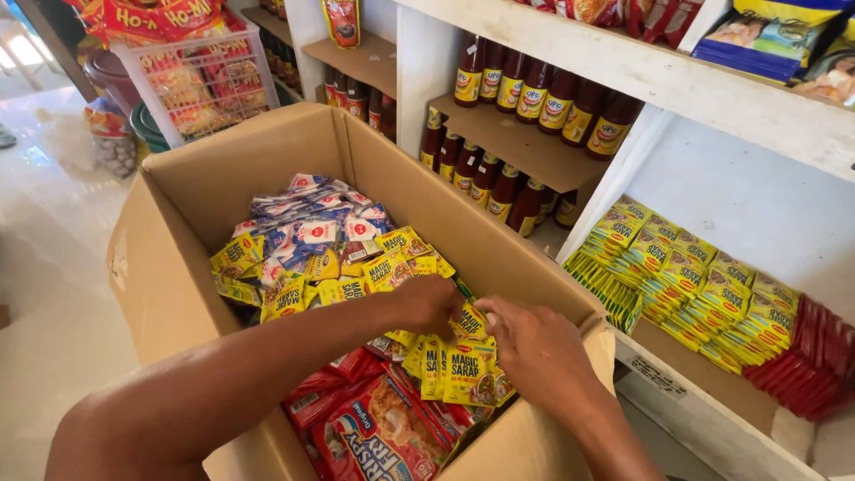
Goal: Stocking and organizing small seasoning packets from a cardboard box onto store shelves.
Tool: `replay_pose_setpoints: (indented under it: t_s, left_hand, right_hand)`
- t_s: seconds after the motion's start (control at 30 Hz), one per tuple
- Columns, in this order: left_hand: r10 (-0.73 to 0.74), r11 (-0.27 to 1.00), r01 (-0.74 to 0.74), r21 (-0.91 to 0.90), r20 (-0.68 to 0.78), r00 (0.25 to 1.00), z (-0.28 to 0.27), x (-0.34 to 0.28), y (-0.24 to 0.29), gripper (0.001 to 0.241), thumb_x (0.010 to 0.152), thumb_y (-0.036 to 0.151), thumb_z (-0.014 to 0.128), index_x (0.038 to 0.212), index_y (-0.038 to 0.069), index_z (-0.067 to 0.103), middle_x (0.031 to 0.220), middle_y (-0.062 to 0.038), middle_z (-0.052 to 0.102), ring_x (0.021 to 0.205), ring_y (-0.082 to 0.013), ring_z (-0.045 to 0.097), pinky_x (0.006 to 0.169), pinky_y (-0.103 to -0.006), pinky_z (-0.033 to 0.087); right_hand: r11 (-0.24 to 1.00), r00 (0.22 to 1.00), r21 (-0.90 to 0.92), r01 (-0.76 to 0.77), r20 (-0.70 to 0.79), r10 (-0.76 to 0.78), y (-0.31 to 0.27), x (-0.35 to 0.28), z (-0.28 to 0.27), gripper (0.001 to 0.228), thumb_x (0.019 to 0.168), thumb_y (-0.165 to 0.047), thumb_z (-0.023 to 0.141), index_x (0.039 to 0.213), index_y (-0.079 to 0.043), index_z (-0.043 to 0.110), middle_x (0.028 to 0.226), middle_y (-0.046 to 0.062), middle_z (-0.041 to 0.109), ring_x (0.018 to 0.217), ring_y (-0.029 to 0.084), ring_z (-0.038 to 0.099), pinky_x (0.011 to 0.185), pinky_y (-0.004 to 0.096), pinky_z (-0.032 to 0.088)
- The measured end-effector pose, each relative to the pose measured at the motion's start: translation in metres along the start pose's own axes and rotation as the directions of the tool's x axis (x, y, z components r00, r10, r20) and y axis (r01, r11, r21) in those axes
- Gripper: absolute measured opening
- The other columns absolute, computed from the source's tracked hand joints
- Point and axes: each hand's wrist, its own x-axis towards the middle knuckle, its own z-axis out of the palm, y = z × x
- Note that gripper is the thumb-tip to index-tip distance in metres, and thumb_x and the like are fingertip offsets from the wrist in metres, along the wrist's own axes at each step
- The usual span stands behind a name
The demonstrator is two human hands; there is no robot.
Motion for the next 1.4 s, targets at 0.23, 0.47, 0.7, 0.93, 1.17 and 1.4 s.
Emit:
replay_pose_setpoints:
  t_s: [0.23,0.47,0.7,0.93,1.17,1.4]
  left_hand:
    - [0.099,0.991,-0.095,0.09,-0.043,0.994,0.0,-0.03,0.051,0.084,0.055,0.062,0.089,0.119,0.01,0.071,0.12,-0.017,0.062,0.117,-0.036,0.061,0.098,-0.0462,0.051]
    - [0.168,0.984,-0.166,0.067,-0.037,0.985,0.016,-0.029,0.051,0.091,0.054,0.057,0.092,0.127,0.01,0.068,0.131,-0.02,0.062,0.121,-0.0382,0.059,0.1,-0.0522,0.045]
    - [0.192,0.98,-0.187,0.06,-0.09,0.977,0.011,-0.026,0.05,0.057,0.064,0.043,0.092,0.105,0.008,0.073,0.11,-0.014,0.074,0.104,-0.0349,0.069,0.091,-0.0462,0.054]
    - [0.076,0.983,-0.094,-0.16,-0.117,0.99,0.001,-0.008,0.02,0.033,0.063,0.03,0.089,0.084,0.008,0.075,0.081,-0.011,0.073,0.076,-0.0271,0.071,0.069,-0.0424,0.055]
    - [-0.017,0.979,-0.01,-0.206,-0.13,0.991,-0.038,-0.004,-0.022,0.025,0.069,0.024,0.084,0.079,0.005,0.071,0.071,-0.01,0.07,0.066,-0.0192,0.065,0.063,-0.037,0.054]
    - [-0.04,0.739,-0.096,-0.667,-0.185,0.982,-0.105,-0.042,0.013,0.016,0.084,0.009,0.079,0.094,-0.002,0.073,0.082,-0.007,0.072,0.074,-0.011,0.063,0.066,-0.0293,0.052]
  right_hand:
    - [0.998,0.997,-0.007,0.066,-0.037,-0.066,0.005,0.001,0.002,0.029,0.096,-0.031,0.055,0.117,-0.021,0.072,0.093,0.013,0.077,0.091,0.037,0.07,0.082,0.052,0.053]
    - [0.994,0.99,0.009,0.112,-0.092,-0.111,0.006,-0.001,0.003,0.029,0.096,-0.033,0.055,0.117,-0.02,0.071,0.102,0.012,0.076,0.094,0.038,0.069,0.08,0.053,0.052]
    - [0.995,0.992,0.048,0.084,-0.094,-0.079,0.002,-0.002,0.0,0.027,0.096,-0.032,0.054,0.114,-0.019,0.071,0.104,0.011,0.076,0.096,0.037,0.069,0.081,0.052,0.053]
    - [0.989,0.987,0.09,0.119,-0.121,-0.108,0.005,-0.002,0.001,0.029,0.097,-0.026,0.053,0.12,-0.015,0.068,0.11,0.013,0.074,0.102,0.037,0.068,0.086,0.05,0.052]
    - [0.965,0.959,0.18,0.193,-0.244,-0.146,0.008,-0.003,0.009,0.046,0.096,-0.018,0.057,0.14,-0.008,0.053,0.13,0.017,0.064,0.12,0.036,0.062,0.1,0.047,0.049]
    - [0.885,0.918,0.431,0.173,-0.395,0.013,-0.002,-0.006,-0.01,0.087,0.091,-0.035,0.072,0.157,-0.003,0.025,0.141,0.022,0.049,0.126,0.035,0.058,0.101,0.046,0.049]
